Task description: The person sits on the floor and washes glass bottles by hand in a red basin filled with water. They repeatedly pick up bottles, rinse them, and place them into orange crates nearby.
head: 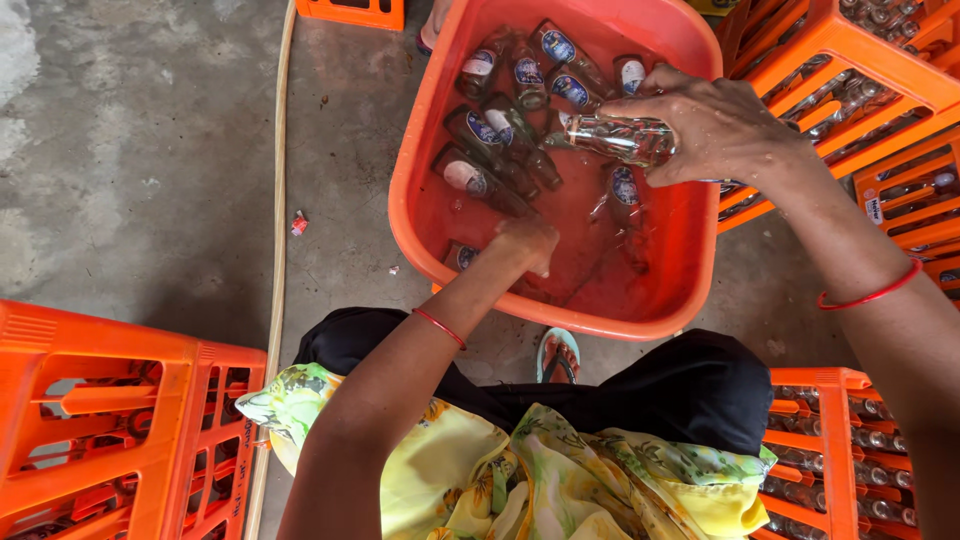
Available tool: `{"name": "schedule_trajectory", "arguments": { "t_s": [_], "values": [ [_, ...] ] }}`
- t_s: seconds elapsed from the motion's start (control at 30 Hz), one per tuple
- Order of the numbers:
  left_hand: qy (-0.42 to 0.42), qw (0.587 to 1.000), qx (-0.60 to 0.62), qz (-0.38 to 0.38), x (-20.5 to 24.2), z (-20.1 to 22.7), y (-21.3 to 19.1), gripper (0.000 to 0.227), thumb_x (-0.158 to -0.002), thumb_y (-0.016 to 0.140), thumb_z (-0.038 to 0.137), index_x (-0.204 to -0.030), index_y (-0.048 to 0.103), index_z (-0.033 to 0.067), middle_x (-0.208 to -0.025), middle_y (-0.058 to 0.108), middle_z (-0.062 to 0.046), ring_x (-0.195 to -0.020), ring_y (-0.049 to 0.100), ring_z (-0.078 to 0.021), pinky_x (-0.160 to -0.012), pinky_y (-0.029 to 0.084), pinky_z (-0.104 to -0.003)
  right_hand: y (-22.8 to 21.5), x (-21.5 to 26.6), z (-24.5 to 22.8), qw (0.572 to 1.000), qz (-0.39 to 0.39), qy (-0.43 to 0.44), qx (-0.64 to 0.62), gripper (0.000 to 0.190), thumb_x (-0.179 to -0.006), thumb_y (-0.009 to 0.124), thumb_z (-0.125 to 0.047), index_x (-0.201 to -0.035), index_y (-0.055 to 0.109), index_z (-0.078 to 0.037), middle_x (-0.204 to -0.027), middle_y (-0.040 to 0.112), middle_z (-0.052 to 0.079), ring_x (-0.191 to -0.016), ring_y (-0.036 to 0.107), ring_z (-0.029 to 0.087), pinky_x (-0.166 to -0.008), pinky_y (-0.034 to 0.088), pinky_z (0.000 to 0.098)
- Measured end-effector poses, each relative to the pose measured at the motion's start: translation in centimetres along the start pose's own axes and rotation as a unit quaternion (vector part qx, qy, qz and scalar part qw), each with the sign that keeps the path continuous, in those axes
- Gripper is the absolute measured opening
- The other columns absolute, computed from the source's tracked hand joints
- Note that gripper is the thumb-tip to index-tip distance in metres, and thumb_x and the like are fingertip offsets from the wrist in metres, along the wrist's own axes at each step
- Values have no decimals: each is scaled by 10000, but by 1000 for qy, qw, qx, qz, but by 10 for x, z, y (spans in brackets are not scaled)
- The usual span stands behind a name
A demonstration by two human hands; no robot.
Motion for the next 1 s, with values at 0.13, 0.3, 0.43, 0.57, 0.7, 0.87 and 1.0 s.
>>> {"name": "schedule_trajectory", "arguments": {
  "t_s": [0.13,0.3,0.43,0.57,0.7,0.87,1.0],
  "values": [
    [-37,999,6,-36,9,-8,-2,676,-806,876,381,-1373,621,115,-1473,554,-59,-1313,565,-352,-1026,490,-620,-3,0,3,1000,-10,10,13,919,-583,882,-291,-1447,581,-376,-1352,560,52,-1059,656,291,-837,551,457],
    [-34,999,16,-38,13,-6,-4,651,-833,854,389,-1373,634,100,-1451,596,-82,-1295,605,-349,-1049,493,-595,-13,2,-2,1000,-11,-3,22,917,-588,867,-262,-1452,582,-375,-1352,566,55,-1087,649,285,-820,550,459],
    [-36,998,24,-42,12,-5,-5,654,-829,857,354,-1384,624,100,-1439,616,-82,-1297,609,-341,-1040,504,-600,-18,3,-4,998,-43,15,50,905,-605,872,-241,-1442,577,-419,-1336,568,38,-1070,655,269,-784,551,461],
    [-33,999,19,-39,16,-5,-11,683,-810,868,365,-1390,616,105,-1471,589,-88,-1322,576,-351,-1040,502,-599,-14,2,-6,985,-97,18,145,933,-633,885,-221,-1474,544,-438,-1258,619,-4,-1069,676,231,-753,552,446],
    [17,995,85,51,25,-13,-44,889,-704,934,363,-1405,544,-18,-1485,548,-166,-1299,604,-341,-1052,530,-479,-14,-7,-12,969,-74,-32,234,926,-587,899,-246,-1437,588,-441,-1260,632,4,-1029,698,240,-738,547,407],
    [-40,982,143,119,36,-50,-75,1222,-707,917,341,-1570,165,-86,-1389,582,-268,-1244,620,-378,-1015,530,-464,-8,-19,-14,936,-69,-38,344,480,-930,664,-166,-1347,632,-399,-1187,640,61,-877,746,213,-634,552,364],
    [93,893,396,193,34,-51,-89,1042,-730,819,558,-1445,402,-74,-1239,783,-209,-1125,776,-305,-987,612,-423,-12,-31,-28,924,-58,-51,375,369,-1008,575,-217,-1339,622,-375,-1157,634,90,-789,750,219,-588,543,369]
  ]
}}
Point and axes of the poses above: each hand's wrist, its own x-axis away from the middle knuckle, its own y-axis out of the palm, z = x × y, the point moved 8 cm from there along -x, towards the middle knuckle
